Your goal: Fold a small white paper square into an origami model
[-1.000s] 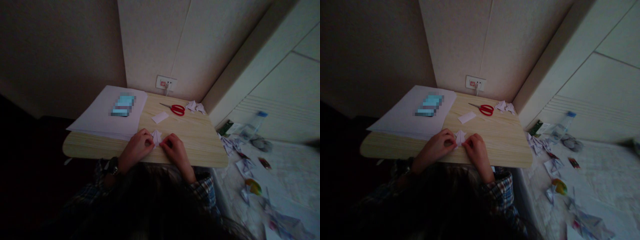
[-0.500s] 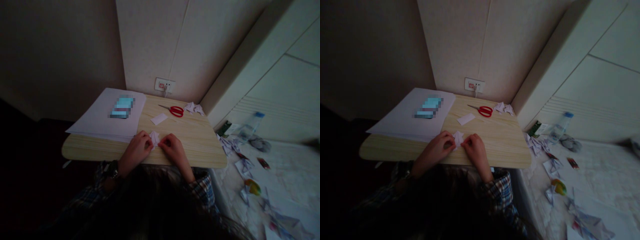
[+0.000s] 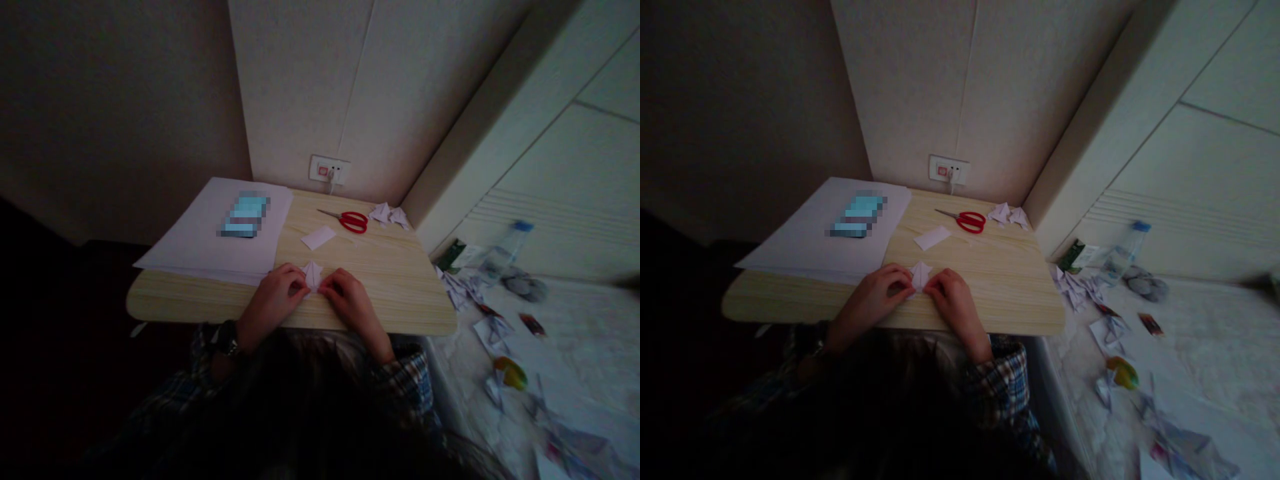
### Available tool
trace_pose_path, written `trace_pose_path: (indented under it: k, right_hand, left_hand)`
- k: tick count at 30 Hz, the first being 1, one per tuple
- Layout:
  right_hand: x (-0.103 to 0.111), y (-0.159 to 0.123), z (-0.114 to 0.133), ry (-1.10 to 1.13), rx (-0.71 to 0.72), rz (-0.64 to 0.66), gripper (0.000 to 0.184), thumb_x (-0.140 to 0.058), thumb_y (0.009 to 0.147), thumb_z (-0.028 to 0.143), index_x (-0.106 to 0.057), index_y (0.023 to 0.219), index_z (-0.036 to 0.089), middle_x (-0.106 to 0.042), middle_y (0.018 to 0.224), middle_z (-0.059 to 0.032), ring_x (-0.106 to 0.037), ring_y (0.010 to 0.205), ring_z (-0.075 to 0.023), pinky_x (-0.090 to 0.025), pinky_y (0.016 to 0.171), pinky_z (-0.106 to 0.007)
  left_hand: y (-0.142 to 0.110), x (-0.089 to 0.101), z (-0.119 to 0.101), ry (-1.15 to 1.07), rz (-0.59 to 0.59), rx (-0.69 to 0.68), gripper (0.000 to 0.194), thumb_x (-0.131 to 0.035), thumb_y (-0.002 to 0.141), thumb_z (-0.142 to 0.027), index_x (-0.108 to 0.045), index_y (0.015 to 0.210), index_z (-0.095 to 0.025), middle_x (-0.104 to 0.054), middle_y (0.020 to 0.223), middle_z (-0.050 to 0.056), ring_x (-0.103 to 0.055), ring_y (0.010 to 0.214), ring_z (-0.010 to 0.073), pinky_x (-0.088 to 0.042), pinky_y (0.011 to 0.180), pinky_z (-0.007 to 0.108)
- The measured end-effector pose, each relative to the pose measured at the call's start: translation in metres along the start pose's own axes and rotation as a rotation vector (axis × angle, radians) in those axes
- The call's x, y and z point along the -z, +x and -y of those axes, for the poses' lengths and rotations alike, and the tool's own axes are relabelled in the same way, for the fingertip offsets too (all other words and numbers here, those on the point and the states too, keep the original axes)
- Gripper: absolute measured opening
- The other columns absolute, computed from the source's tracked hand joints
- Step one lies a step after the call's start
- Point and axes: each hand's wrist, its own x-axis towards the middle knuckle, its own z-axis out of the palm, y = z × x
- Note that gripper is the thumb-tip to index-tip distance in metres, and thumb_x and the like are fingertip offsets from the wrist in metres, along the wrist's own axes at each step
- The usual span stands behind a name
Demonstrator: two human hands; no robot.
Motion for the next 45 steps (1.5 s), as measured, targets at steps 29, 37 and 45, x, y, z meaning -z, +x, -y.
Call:
trace_pose_path:
  k: [29, 37, 45]
  right_hand:
    - [0.0, 0.0, 0.008, -0.283, 0.031, 0.077, 0.015, -0.051, 0.083, 0.008, -0.056, 0.074, 0.019, -0.059, 0.08, -0.0066, -0.054, 0.077, -0.0196, -0.043, 0.072, -0.031]
    - [-0.003, -0.001, 0.017, -0.337, -0.108, 0.031, 0.012, -0.055, 0.082, 0.01, -0.057, 0.072, 0.017, -0.061, 0.079, -0.0075, -0.055, 0.077, -0.0193, -0.041, 0.072, -0.029]
    - [-0.002, 0.001, 0.014, -0.147, -0.192, -0.031, 0.007, -0.061, 0.078, 0.014, -0.059, 0.072, 0.017, -0.057, 0.073, -0.0006, -0.051, 0.064, -0.0131, -0.037, 0.061, -0.025]
  left_hand:
    - [0.001, -0.001, 0.002, -0.056, 0.034, -0.01, 0.01, -0.061, 0.079, -0.009, -0.062, 0.072, -0.016, -0.064, 0.09, 0.005, -0.062, 0.087, 0.0192, -0.049, 0.082, 0.032]
    - [0.004, -0.002, 0.0, -0.047, 0.04, 0.037, 0.011, -0.059, 0.075, -0.007, -0.059, 0.068, -0.016, -0.059, 0.084, 0.004, -0.061, 0.081, 0.0177, -0.051, 0.076, 0.03]
    - [0.002, -0.001, -0.003, -0.05, 0.025, 0.062, 0.01, -0.061, 0.075, -0.008, -0.058, 0.07, -0.016, -0.057, 0.084, 0.002, -0.061, 0.079, 0.017, -0.051, 0.075, 0.03]
